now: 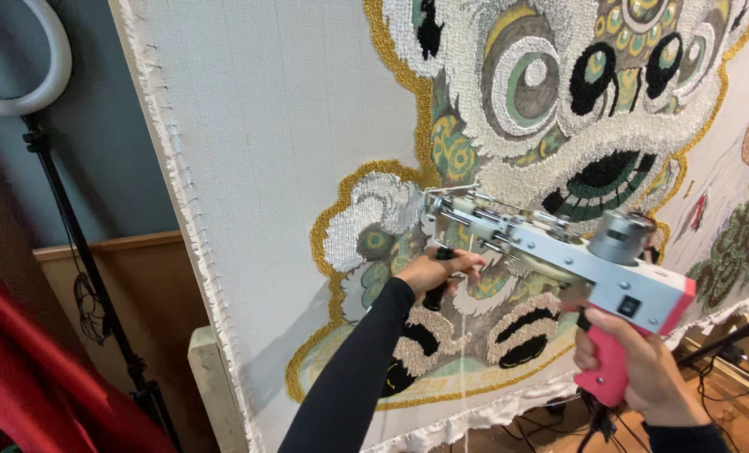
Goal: The person uses a handheld electric tufting gun to apply yarn loops to a large canvas featuring a pre-drawn design of a stylized lion head. The operator guides the tool across the surface, filling in specific areas with white yarn while maintaining a consistent angle and pressure.
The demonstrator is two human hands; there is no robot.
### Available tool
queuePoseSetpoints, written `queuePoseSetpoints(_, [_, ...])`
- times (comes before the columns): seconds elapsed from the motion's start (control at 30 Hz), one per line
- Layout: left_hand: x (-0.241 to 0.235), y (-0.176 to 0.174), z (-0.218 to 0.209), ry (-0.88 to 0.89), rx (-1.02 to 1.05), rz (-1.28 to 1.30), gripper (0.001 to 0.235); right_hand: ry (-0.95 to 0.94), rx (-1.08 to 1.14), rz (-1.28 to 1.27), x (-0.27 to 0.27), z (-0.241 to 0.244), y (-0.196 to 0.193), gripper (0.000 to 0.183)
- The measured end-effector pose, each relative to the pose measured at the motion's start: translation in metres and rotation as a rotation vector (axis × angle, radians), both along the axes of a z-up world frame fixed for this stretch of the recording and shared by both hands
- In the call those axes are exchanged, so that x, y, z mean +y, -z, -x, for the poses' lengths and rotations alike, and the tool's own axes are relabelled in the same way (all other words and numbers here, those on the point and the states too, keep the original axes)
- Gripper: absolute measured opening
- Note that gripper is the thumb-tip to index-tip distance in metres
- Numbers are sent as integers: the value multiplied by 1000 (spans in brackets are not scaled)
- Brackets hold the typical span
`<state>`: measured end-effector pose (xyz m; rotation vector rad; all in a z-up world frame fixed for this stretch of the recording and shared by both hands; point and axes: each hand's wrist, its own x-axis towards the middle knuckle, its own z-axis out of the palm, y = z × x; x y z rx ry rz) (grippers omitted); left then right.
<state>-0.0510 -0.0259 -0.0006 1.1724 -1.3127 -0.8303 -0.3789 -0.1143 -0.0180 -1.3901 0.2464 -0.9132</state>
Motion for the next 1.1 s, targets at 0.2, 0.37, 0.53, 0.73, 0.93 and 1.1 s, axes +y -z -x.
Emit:
queuePoseSetpoints(0.2, [-10, 9, 42, -187, -96, -25, 50, -53, -14, -72, -17, 39, 32, 54])
queuePoseSetpoints(0.37, [3, 3, 64, -201, -27, -59, 69, -109, -12, -120, -20, 47, 40, 55])
queuePoseSetpoints(0.53, [-5, 23, 60, 13, -21, -74, 64, -87, 65, -106, -34, 58, 46, 54])
queuePoseSetpoints(0.73, [-7, 19, 79, -224, -96, -27, 52, -197, -17, -145, -60, 64, 66, 55])
queuePoseSetpoints(0.93, [-5, 9, 90, -45, -67, -56, 41, -290, -36, -207, -93, 73, 93, 61])
queuePoseSetpoints(1.1, [-25, 22, 90, -24, -114, -22, 40, -367, -38, -222, -125, 79, 109, 69])
